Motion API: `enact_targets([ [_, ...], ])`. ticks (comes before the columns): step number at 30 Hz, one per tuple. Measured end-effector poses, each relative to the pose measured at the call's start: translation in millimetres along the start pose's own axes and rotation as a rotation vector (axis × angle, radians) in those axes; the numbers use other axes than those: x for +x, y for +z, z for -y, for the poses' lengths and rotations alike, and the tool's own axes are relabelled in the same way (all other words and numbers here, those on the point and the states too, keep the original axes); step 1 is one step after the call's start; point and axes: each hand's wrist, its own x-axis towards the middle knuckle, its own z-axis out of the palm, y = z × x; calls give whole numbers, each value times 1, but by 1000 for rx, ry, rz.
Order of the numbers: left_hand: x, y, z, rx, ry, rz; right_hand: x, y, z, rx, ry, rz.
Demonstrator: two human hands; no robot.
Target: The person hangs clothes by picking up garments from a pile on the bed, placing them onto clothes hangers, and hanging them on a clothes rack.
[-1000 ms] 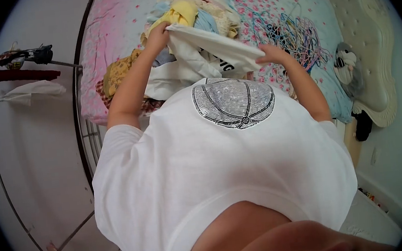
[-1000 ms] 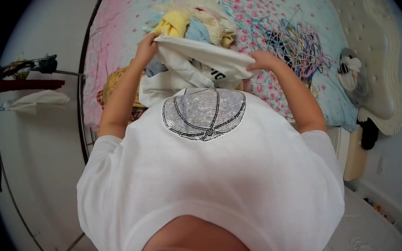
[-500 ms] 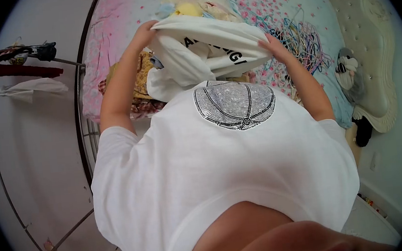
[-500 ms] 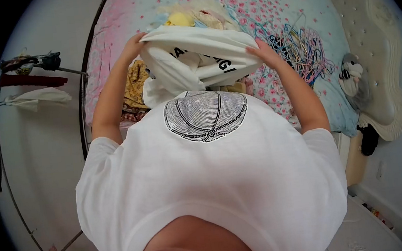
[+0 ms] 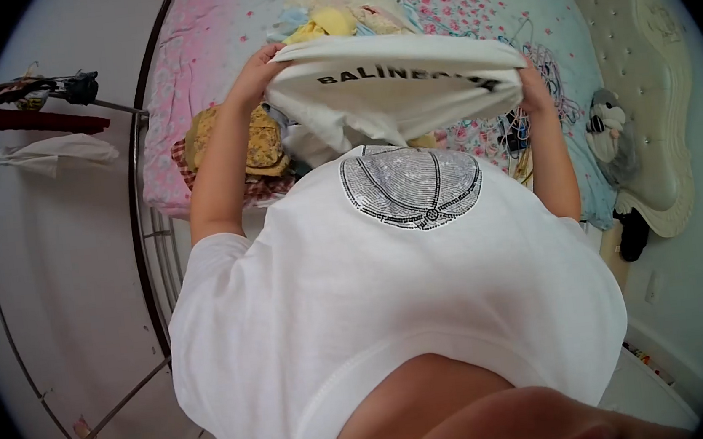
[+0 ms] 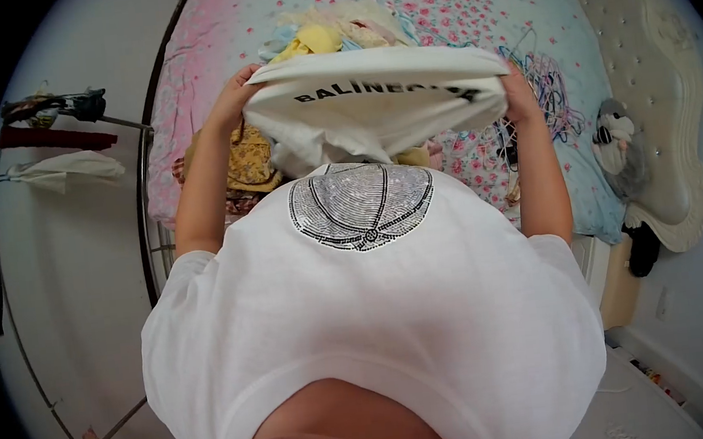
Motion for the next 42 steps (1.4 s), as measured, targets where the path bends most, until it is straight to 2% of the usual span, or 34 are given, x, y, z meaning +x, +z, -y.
enact_targets([
  [2,-3,6,-13,-50,50,82,-9,-16,26,138,-40,106],
  [5,-11,19,-35,-56,92,130,-16,-25,54,-16,-11,68],
  [8,1,1,-22,-14,7,25,-10,-29,36,-176,76,80],
  [9,2,1,-21,-13,3,-6,-21,-10,39,-237,92,36],
  [12,2,-2,-12,5,50,-67,-18,-8,7,-117,149,155],
  [14,6,-10,5,39,157,-57,-13,-11,-10,-72,225,92],
  [15,7,-21,15,31,74,-6,-11,-11,-17,-48,267,61],
  [17,8,-40,29,14,-91,96,-9,-15,-27,-252,143,54],
  [19,-3,-24,16,117,-43,98,-13,-4,-23,-369,9,22],
  [23,-11,-4,6,172,-35,102,-12,-4,-21,-523,-11,145],
  [26,-18,14,-13,450,41,76,-23,29,-4,-589,27,196],
  [28,-16,12,-12,564,-71,159,-22,29,-9,-714,43,209],
  [29,-15,10,-11,620,-128,200,-21,29,-11,-694,29,189],
  [32,-10,1,6,573,-131,289,-19,24,-21,-617,-47,133],
  [35,-14,-1,6,611,-282,311,-16,15,-34,-491,-127,98],
  [38,-15,4,9,914,-282,227,-18,15,-42,-396,-102,102],
  [42,-25,21,0,799,-191,251,-21,27,-55,-430,-68,77],
])
